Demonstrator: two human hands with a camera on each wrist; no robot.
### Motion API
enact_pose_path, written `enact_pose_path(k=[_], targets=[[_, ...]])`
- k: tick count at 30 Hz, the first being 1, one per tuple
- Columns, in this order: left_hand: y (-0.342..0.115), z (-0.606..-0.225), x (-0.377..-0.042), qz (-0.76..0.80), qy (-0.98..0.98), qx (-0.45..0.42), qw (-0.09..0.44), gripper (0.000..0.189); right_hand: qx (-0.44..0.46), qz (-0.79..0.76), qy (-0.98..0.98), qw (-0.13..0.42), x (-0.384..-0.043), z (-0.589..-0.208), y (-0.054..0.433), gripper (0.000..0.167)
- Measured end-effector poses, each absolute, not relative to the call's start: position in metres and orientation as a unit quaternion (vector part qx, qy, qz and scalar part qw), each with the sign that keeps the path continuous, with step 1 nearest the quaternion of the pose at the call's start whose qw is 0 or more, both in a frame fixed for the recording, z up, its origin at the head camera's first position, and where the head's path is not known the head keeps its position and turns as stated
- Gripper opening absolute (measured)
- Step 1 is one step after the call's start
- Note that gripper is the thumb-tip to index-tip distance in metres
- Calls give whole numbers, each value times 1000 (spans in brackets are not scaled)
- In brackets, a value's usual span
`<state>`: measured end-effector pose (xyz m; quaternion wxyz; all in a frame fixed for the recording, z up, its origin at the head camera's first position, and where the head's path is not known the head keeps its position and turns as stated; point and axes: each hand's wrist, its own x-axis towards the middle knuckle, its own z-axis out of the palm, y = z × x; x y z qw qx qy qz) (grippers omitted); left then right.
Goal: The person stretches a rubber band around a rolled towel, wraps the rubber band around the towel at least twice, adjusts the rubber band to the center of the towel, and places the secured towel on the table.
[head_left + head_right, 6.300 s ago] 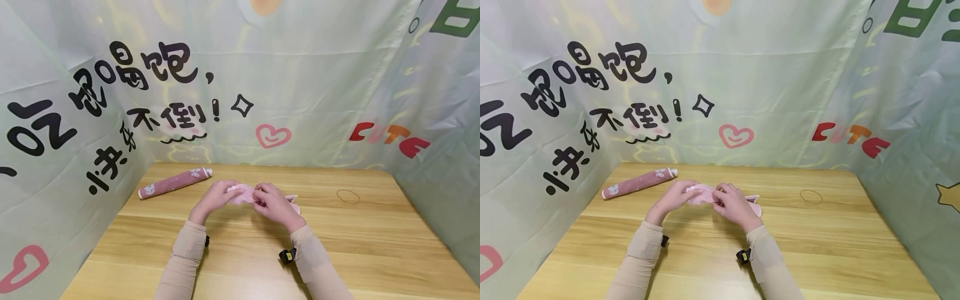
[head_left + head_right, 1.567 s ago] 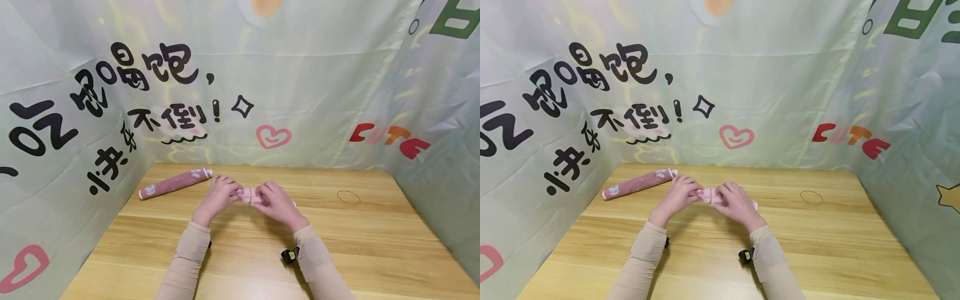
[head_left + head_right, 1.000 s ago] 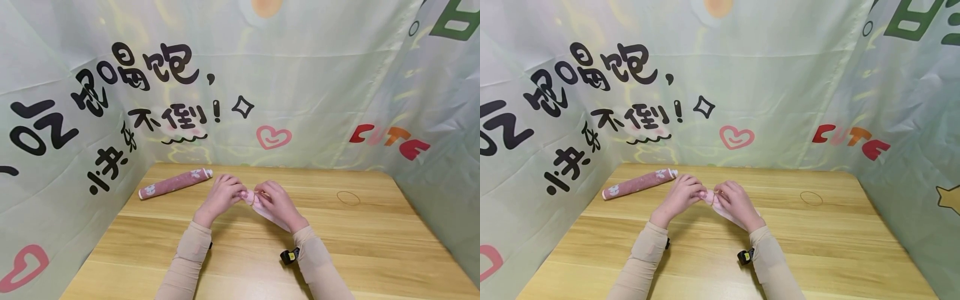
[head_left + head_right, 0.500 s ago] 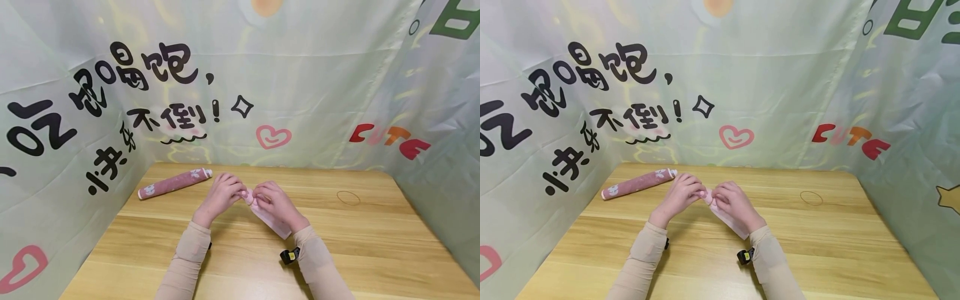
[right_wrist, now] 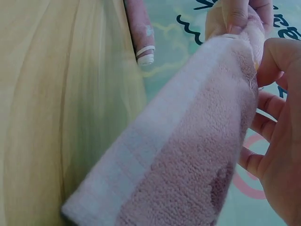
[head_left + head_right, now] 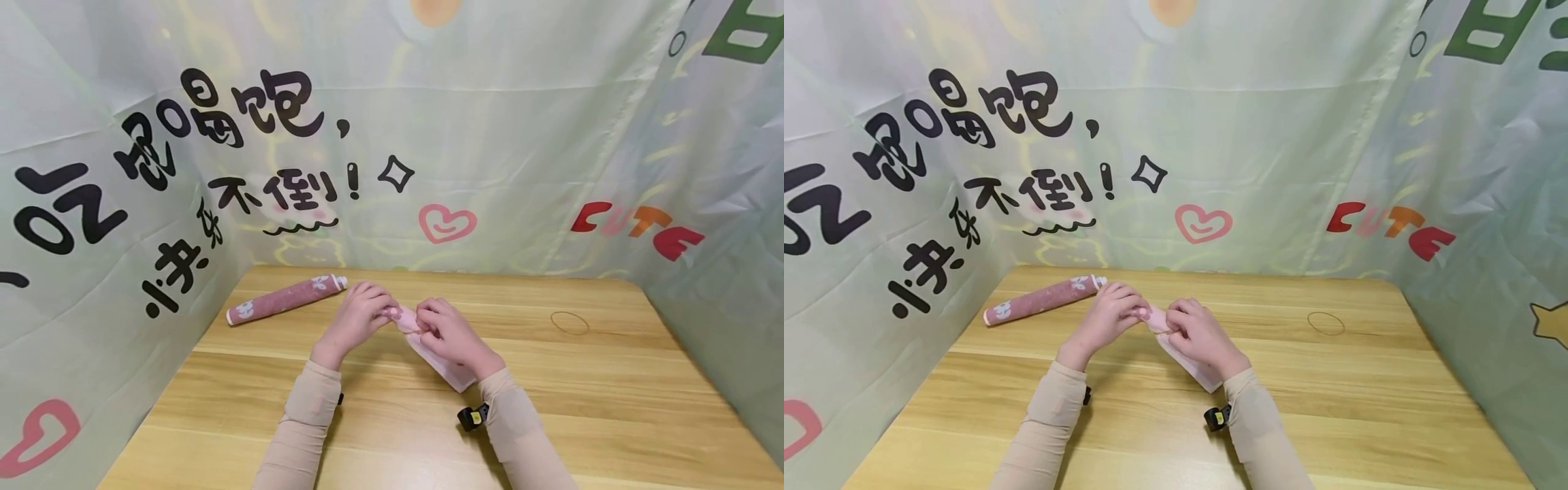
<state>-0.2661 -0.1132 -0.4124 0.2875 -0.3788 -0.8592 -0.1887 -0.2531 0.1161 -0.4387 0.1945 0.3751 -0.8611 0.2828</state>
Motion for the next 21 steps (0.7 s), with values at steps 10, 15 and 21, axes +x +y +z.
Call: enact_pose_path(k=[10, 15, 21], targets=[[-115, -411, -266, -197, -857, -369, 300, 10, 315, 399, -855, 98, -253, -438, 122, 25], [-113, -410, -267, -198, -857, -373, 296, 10, 294, 431, -852, 52, -255, -439, 125, 48], [-112, -410, -266, -195, -851, -373, 313, 10, 277, 409, -869, 7, -257, -440, 129, 57]])
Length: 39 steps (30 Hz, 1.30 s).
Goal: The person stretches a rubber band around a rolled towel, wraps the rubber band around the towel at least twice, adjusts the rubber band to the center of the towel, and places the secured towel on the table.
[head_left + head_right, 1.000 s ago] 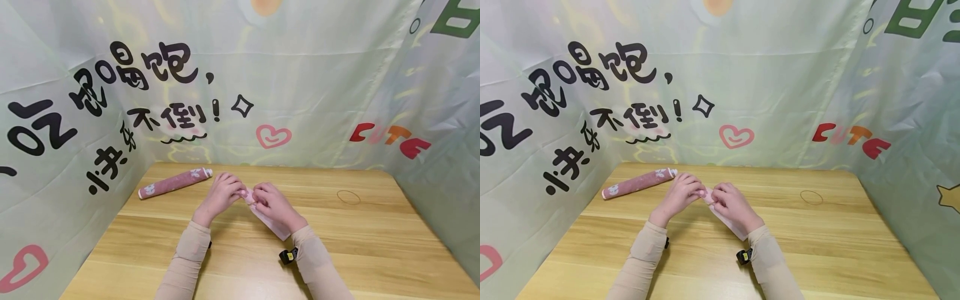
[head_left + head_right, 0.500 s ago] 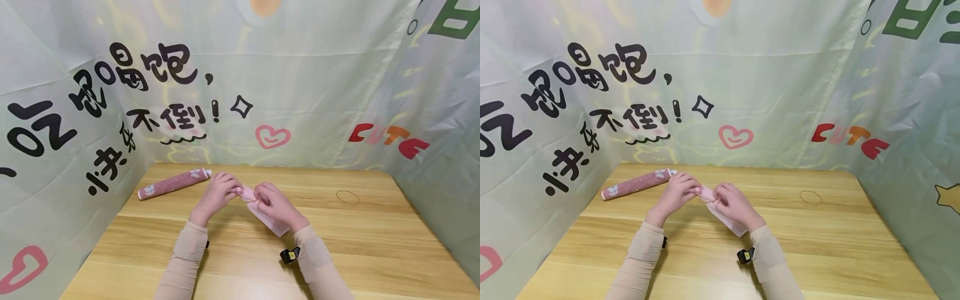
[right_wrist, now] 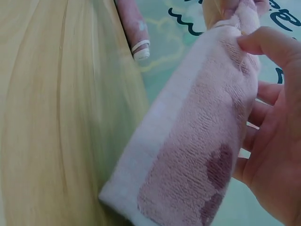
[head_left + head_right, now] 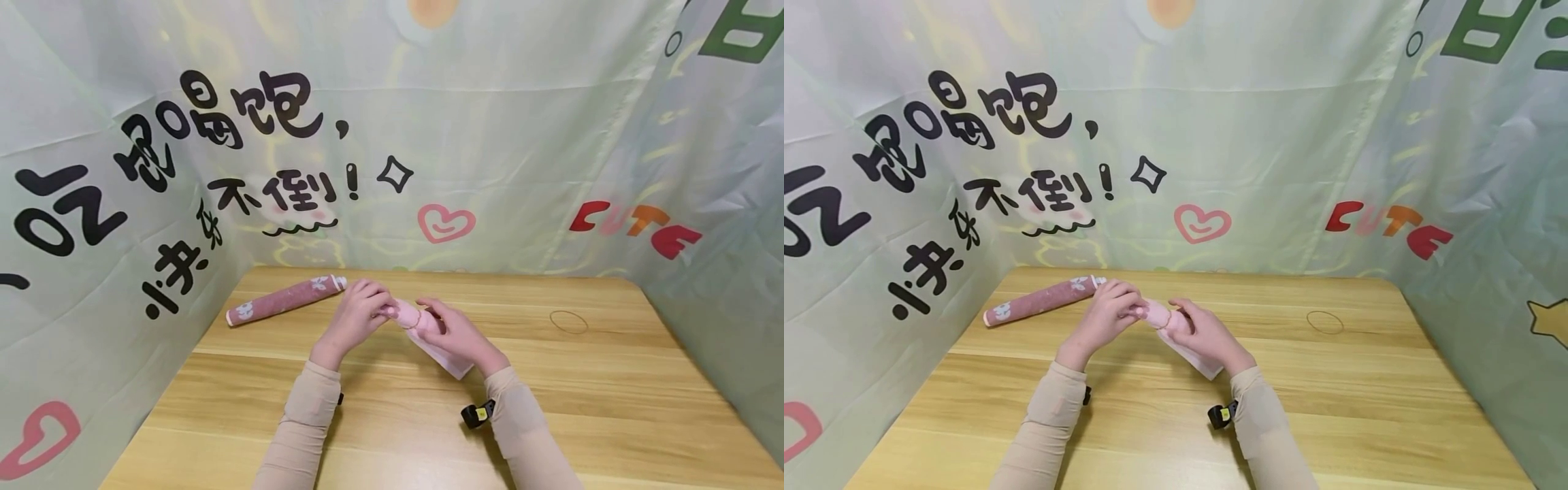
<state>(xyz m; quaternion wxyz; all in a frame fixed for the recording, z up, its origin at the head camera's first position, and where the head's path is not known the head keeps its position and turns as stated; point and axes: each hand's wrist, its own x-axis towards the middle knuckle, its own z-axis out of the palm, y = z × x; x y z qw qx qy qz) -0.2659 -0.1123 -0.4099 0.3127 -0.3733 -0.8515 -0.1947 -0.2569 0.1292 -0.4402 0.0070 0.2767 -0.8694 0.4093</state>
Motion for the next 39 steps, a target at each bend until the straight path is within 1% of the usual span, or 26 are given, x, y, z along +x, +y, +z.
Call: enact_pose_path(k=[4, 8, 11, 14, 21, 24, 29, 34, 39], targets=[[-112, -410, -266, -186, -851, -371, 321, 11, 259, 407, -876, -3, -257, -439, 129, 51], [-110, -412, -265, -169, -862, -364, 309, 13, 238, 410, -880, 8, -256, -438, 127, 39], [-109, -413, -264, -159, -875, -357, 285, 19, 231, 403, -885, 32, -257, -440, 126, 30], [-107, -414, -263, -155, -887, -352, 254, 25, 238, 380, -892, 66, -259, -444, 125, 26], [-104, -415, -262, -138, -908, -344, 194, 39, 283, 306, -894, 163, -262, -449, 125, 27], [-104, -415, -262, -131, -913, -341, 182, 45, 307, 273, -889, 202, -263, -451, 124, 27], [-103, -415, -261, -131, -918, -334, 168, 48, 341, 233, -874, 256, -263, -451, 123, 29], [-103, -417, -261, -137, -923, -321, 161, 50, 350, 224, -863, 286, -261, -449, 121, 32], [-104, -419, -263, -140, -921, -313, 183, 36, 350, 232, -863, 281, -260, -449, 119, 30]])
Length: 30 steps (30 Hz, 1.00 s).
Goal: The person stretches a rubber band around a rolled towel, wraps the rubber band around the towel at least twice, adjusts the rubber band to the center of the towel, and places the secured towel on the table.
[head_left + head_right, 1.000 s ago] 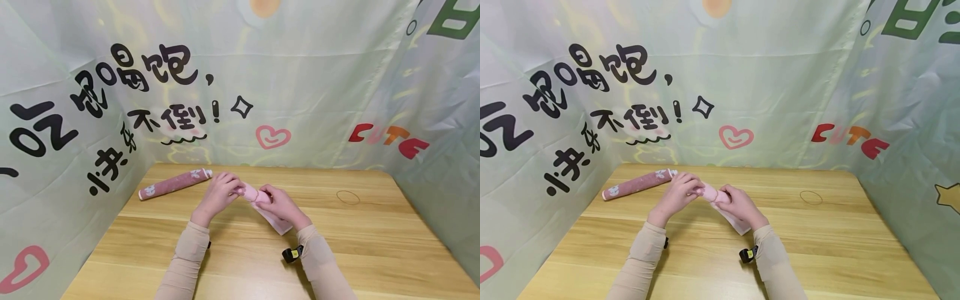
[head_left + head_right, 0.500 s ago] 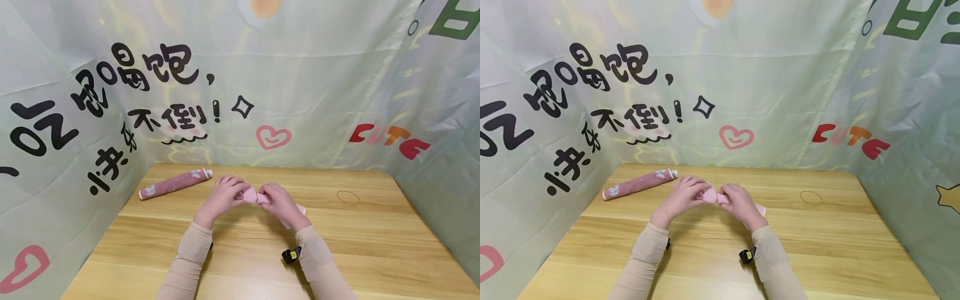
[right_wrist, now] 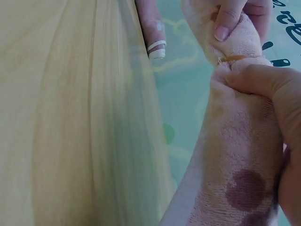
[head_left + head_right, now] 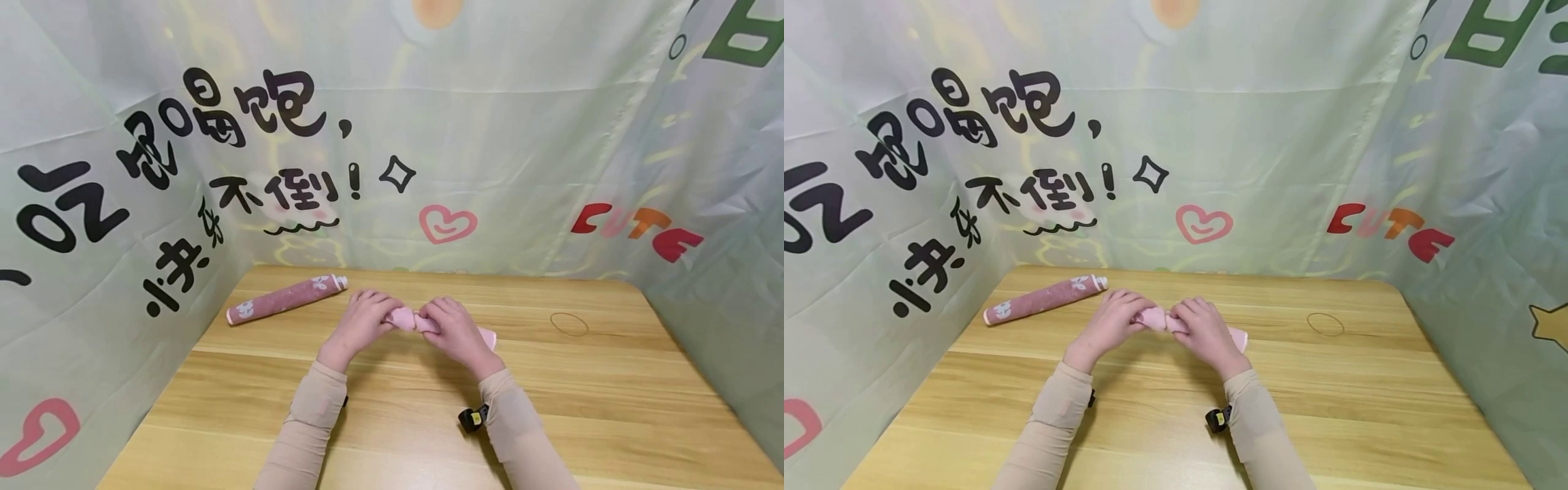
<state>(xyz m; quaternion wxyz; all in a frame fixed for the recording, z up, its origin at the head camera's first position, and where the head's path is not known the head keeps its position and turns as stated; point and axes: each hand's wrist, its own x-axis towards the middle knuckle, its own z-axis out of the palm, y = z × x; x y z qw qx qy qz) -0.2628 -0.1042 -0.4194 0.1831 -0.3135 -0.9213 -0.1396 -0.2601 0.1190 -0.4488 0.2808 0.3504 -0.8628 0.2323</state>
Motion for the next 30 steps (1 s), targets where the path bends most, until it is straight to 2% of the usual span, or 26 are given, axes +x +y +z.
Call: enact_pose_path(k=[3, 8, 15, 19, 23, 30], targets=[[-105, -420, -263, -134, -918, -314, 204, 28, 351, 254, -859, 272, -260, -449, 119, 26], [-105, -420, -262, -130, -908, -326, 230, 25, 363, 315, -832, 278, -260, -448, 120, 10], [-105, -421, -263, -125, -891, -347, 265, 21, 382, 325, -821, 272, -258, -445, 120, 18], [-105, -422, -263, -119, -885, -348, 287, 20, 381, 327, -823, 266, -257, -443, 119, 17], [-104, -423, -263, -117, -881, -354, 291, 18, 371, 311, -843, 233, -255, -441, 118, 11], [-102, -422, -263, -129, -883, -364, 266, 16, 358, 276, -876, 168, -251, -441, 116, 6]])
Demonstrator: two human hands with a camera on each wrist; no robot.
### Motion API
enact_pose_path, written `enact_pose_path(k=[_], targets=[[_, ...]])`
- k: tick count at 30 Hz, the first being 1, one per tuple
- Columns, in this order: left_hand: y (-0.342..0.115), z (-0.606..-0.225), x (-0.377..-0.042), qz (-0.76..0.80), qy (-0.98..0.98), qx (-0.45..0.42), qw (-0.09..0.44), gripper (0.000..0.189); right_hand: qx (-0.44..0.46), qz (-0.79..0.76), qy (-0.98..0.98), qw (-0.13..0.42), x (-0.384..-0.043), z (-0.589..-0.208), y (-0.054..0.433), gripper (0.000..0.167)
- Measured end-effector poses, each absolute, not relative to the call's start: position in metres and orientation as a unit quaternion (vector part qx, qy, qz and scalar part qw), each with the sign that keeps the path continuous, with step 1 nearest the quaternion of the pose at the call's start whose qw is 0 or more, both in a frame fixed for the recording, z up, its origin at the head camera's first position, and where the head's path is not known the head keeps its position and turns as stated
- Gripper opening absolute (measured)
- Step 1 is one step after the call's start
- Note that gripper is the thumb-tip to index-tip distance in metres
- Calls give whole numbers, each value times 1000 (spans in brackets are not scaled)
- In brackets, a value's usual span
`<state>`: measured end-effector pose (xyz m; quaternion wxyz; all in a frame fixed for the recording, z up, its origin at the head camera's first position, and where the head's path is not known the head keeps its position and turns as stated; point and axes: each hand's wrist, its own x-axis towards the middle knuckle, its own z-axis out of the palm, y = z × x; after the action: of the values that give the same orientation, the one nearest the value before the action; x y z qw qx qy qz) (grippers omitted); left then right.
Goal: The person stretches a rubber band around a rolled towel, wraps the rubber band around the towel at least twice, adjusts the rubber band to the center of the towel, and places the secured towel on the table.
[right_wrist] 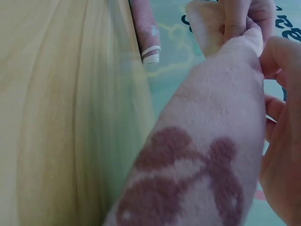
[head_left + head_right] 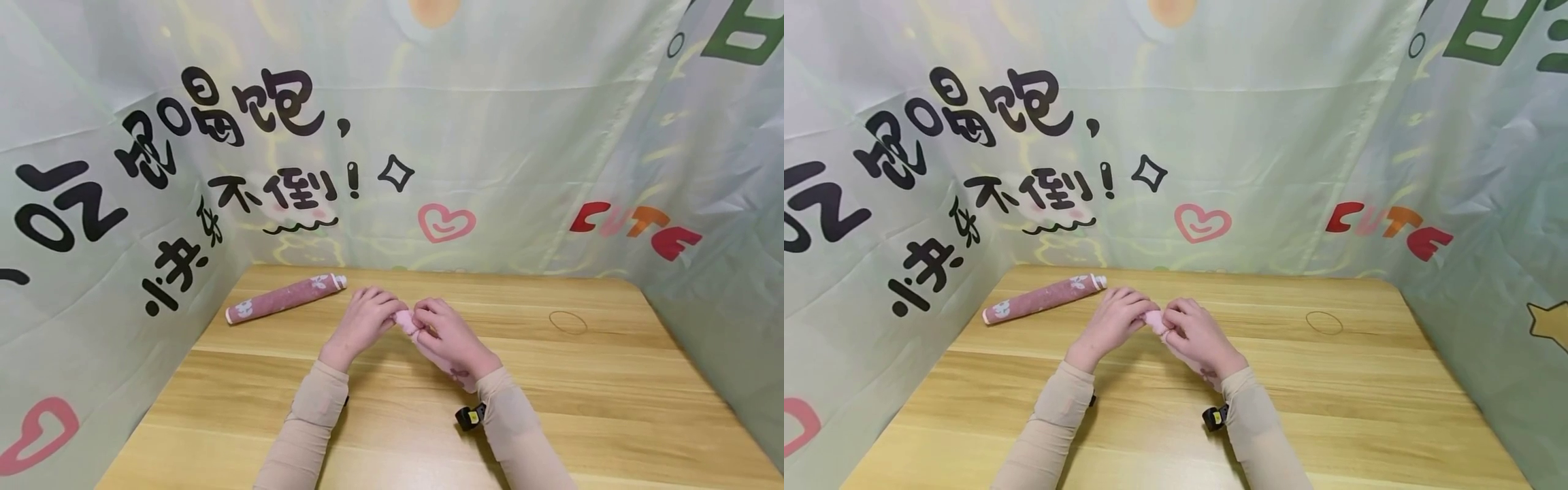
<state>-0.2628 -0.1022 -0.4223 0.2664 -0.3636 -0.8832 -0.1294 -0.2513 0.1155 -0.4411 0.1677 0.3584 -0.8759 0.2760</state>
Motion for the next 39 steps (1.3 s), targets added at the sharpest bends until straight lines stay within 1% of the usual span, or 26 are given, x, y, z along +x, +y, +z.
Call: enact_pose_path(k=[5, 11, 15, 16, 18, 21, 23, 26, 30, 33, 36, 39], targets=[[-108, -420, -265, -142, -892, -343, 259, 17, 369, 293, -867, 164, -251, -439, 116, 10], [-115, -415, -266, -161, -900, -320, 251, 18, 369, 318, -856, 175, -253, -436, 120, 11], [-120, -414, -268, -165, -892, -317, 276, 18, 363, 335, -849, 185, -254, -435, 124, 2], [-121, -414, -268, -166, -889, -317, 285, 19, 359, 341, -849, 185, -254, -435, 125, 5], [-124, -413, -269, -162, -886, -315, 299, 20, 351, 348, -849, 188, -254, -435, 129, 17], [-125, -411, -269, -159, -881, -317, 312, 23, 328, 354, -859, 170, -254, -435, 131, 33], [-125, -410, -268, -158, -876, -323, 322, 24, 314, 360, -866, 145, -254, -435, 131, 43], [-123, -409, -268, -158, -864, -334, 341, 25, 292, 383, -872, 88, -254, -434, 129, 57], [-120, -408, -267, -160, -851, -352, 356, 26, 259, 407, -876, 21, -253, -434, 127, 67], [-117, -408, -266, -159, -846, -361, 359, 26, 242, 411, -879, -1, -253, -434, 126, 65], [-116, -411, -267, -155, -845, -365, 359, 24, 232, 424, -875, -10, -253, -435, 125, 58], [-113, -412, -267, -151, -848, -366, 353, 25, 225, 431, -874, 7, -255, -435, 126, 46]])
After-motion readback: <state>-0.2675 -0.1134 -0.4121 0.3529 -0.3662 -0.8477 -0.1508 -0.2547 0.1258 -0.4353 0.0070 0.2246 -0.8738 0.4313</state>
